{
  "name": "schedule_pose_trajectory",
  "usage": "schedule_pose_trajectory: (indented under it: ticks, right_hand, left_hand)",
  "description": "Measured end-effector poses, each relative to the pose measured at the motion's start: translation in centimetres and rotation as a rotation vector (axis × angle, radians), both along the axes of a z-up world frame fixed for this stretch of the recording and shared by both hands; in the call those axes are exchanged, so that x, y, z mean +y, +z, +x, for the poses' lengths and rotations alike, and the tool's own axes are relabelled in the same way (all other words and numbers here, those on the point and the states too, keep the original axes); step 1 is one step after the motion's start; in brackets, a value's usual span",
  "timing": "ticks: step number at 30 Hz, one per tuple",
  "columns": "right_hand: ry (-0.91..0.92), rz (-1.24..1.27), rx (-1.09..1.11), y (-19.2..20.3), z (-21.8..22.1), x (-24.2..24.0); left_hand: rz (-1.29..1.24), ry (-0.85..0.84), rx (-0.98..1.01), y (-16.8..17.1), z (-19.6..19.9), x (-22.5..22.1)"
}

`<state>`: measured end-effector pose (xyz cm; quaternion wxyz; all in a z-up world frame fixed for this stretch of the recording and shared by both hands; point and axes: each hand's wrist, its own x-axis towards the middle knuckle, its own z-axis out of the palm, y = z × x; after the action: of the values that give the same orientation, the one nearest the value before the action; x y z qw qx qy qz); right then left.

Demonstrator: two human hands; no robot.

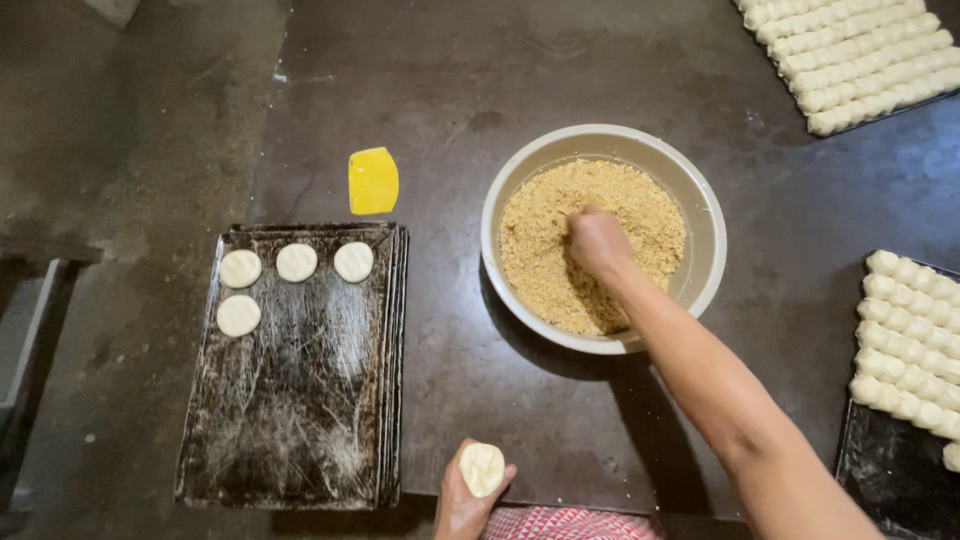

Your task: The person takes pieces of dough from a tray, fills each piece with a handful of crumb mixture from a bowl, seals the dough around the filling, and places the finished rolls onto a separate tray or rack.

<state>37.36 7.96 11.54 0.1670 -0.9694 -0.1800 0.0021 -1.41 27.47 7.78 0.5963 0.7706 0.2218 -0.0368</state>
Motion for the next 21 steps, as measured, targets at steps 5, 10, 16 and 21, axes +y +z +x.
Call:
schedule_pose_trajectory:
  ticks: [5, 10, 16, 21]
  right_hand:
    - [-0.26, 0.369, 0.169, 4.5, -5.2, -2.9]
    - [-0.371, 0.746, 0.423, 4.9, -8.7, -7.1]
    - [-0.391, 1.106, 0.495, 10.4, -12.9, -8.5]
    - [-0.136, 0.523, -0.033, 13.7, -14.5, -5.3]
  left_hand:
    - [-0.169, -0.171, -0.028, 4.7, 7.2, 0.2]
    - [-0.189, -0.399, -0.213, 10.0, 16.3, -1.9]
    - [0.109, -0.609, -0.308, 12.3, 25.3, -6.1]
    - [0.231, -0.698, -0.541, 11.9, 27.4, -9.4]
